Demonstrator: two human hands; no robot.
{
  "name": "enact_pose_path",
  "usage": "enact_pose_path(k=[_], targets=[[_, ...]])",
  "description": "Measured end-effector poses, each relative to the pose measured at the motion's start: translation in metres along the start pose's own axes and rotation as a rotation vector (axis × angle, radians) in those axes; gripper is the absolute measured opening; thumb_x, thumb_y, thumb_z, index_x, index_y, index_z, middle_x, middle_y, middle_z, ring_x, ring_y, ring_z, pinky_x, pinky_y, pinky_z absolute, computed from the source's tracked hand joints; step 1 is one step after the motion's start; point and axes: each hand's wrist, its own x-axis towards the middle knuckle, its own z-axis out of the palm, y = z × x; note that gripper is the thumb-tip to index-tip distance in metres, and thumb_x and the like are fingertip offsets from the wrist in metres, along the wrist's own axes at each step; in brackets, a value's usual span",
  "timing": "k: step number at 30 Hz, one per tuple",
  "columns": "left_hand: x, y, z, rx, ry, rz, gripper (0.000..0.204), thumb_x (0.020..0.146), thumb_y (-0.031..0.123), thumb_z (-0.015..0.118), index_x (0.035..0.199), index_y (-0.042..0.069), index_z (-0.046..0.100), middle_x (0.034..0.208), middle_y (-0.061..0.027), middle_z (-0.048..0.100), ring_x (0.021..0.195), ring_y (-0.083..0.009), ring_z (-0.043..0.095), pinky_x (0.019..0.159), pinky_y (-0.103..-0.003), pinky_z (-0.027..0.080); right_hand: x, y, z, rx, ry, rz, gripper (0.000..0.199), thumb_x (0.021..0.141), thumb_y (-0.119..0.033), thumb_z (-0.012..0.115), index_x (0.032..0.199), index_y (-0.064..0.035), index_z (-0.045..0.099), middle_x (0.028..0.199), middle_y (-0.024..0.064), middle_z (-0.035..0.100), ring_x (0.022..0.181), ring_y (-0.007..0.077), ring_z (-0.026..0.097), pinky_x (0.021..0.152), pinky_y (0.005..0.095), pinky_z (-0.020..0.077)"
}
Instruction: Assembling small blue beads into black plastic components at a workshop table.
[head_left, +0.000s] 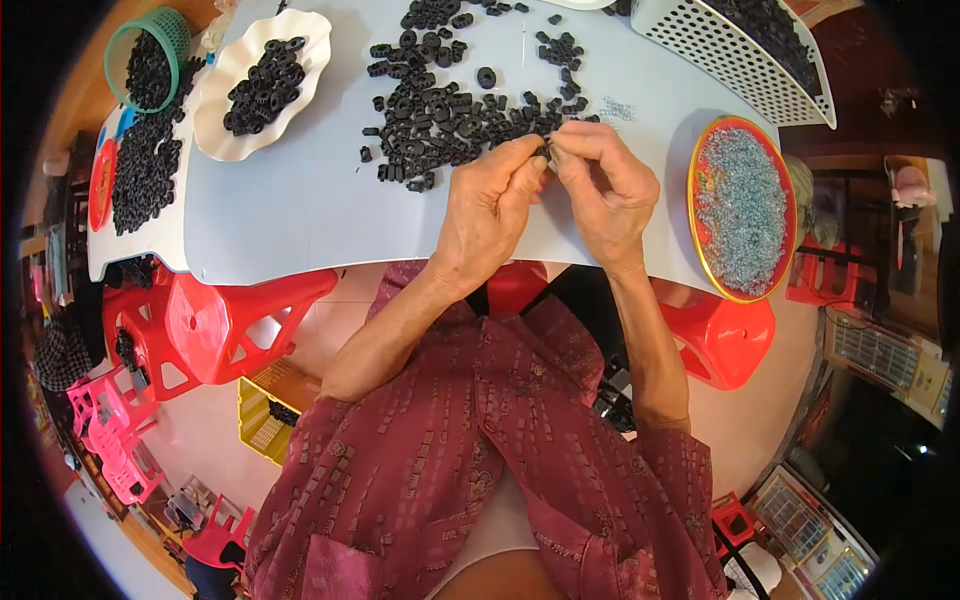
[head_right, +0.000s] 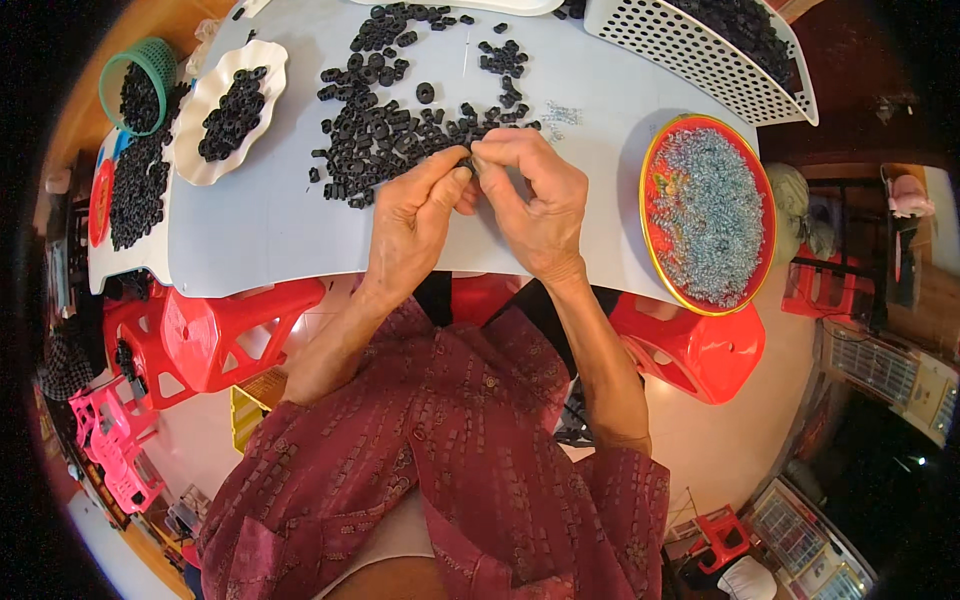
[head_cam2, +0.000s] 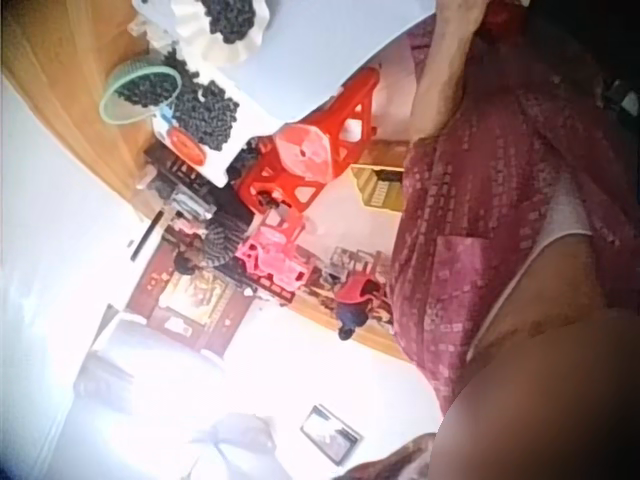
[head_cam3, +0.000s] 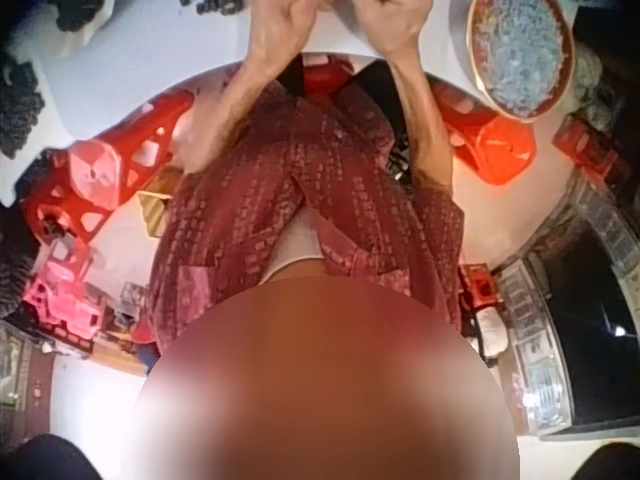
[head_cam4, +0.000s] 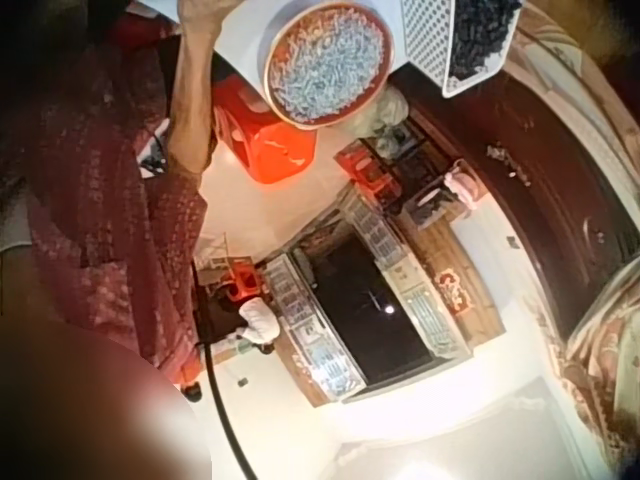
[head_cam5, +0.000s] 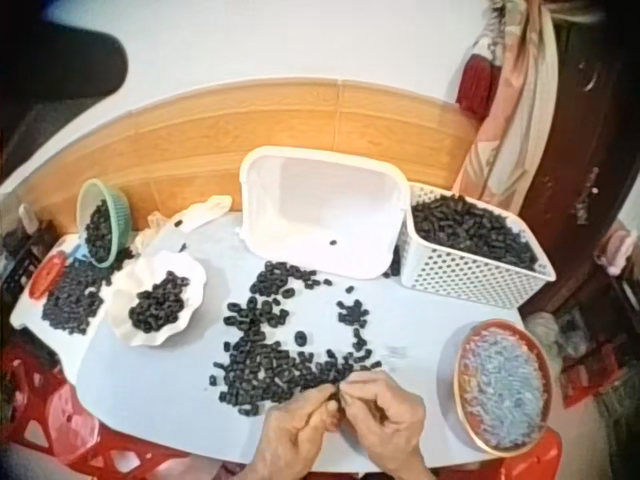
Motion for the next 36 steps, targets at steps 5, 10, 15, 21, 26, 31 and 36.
enact_pose_path(k=[5,10,15,21,26,31,36], targets=[[0.002,0.003,0.002,0.184,0.047,0.145,0.018,0.092,0.006,0.052,0.103,-0.007,0.058,0.075,-0.0143,0.06,0.065,-0.0178,0.058,0.06,-0.029,0.046,0.001,0.001,0.002,0.038,0.038,-0.017,0.011,0.082,0.004,0.064,0.092,-0.0001,0.065,0.092,0.0085,0.065,0.079,0.0109,0.06,0.07,0.0234,0.0488],[0.011,0.002,-0.008,-0.393,-0.126,-0.314,0.026,0.095,0.011,0.051,0.111,-0.007,0.061,0.081,-0.0075,0.064,0.072,-0.0136,0.058,0.068,-0.026,0.049,0.0,0.003,0.0,0.033,0.014,0.016,0.01,0.083,0.004,0.063,0.093,0.0007,0.065,0.093,0.009,0.065,0.076,0.0102,0.06,0.068,0.0234,0.0491],[0.009,0.002,-0.008,-0.364,-0.083,-0.271,0.025,0.094,0.013,0.051,0.103,-0.008,0.063,0.081,-0.0093,0.065,0.072,-0.0141,0.06,0.066,-0.027,0.051,0.001,-0.001,0.003,0.079,-0.03,0.027,0.015,0.084,0.003,0.063,0.098,-0.0005,0.064,0.096,0.0093,0.063,0.074,0.0097,0.059,0.069,0.0238,0.0492],[0.016,-0.001,-0.012,-0.673,-0.052,-0.403,0.024,0.093,0.014,0.051,0.102,-0.006,0.063,0.085,-0.0093,0.065,0.075,-0.0149,0.061,0.071,-0.028,0.051,0.007,-0.002,0.003,-0.075,-0.07,-0.062,0.029,0.075,0.003,0.065,0.103,-0.002,0.064,0.099,0.0098,0.061,0.08,0.015,0.061,0.074,0.0267,0.0497],[0.014,0.002,-0.013,-0.67,-0.025,-0.397,0.025,0.093,0.017,0.052,0.099,-0.005,0.064,0.085,-0.0091,0.065,0.079,-0.0145,0.061,0.076,-0.029,0.05,0.011,-0.013,0.01,-0.265,-0.02,-0.14,0.036,0.069,0.0,0.069,0.105,-0.0029,0.064,0.101,0.0109,0.06,0.09,0.0233,0.059,0.078,0.0318,0.0495],[0.014,0.001,-0.012,-0.595,-0.074,-0.38,0.025,0.092,0.018,0.052,0.093,-0.005,0.064,0.084,-0.0083,0.064,0.079,-0.0136,0.061,0.076,-0.029,0.051,0.004,-0.002,0.009,-0.501,-0.039,-0.243,0.042,0.065,-0.007,0.075,0.105,-0.0035,0.064,0.099,0.0109,0.061,0.09,0.0279,0.056,0.079,0.0365,0.0457],[0.017,-0.001,-0.021,-0.527,-0.178,-0.376,0.027,0.093,0.021,0.05,0.085,-0.003,0.062,0.077,-0.0043,0.061,0.072,-0.0105,0.057,0.069,-0.026,0.049,0.001,-0.002,0.01,-0.476,-0.028,-0.215,0.039,0.065,-0.006,0.075,0.103,-0.0018,0.065,0.096,0.0105,0.062,0.088,0.0272,0.056,0.078,0.0364,0.0447]])
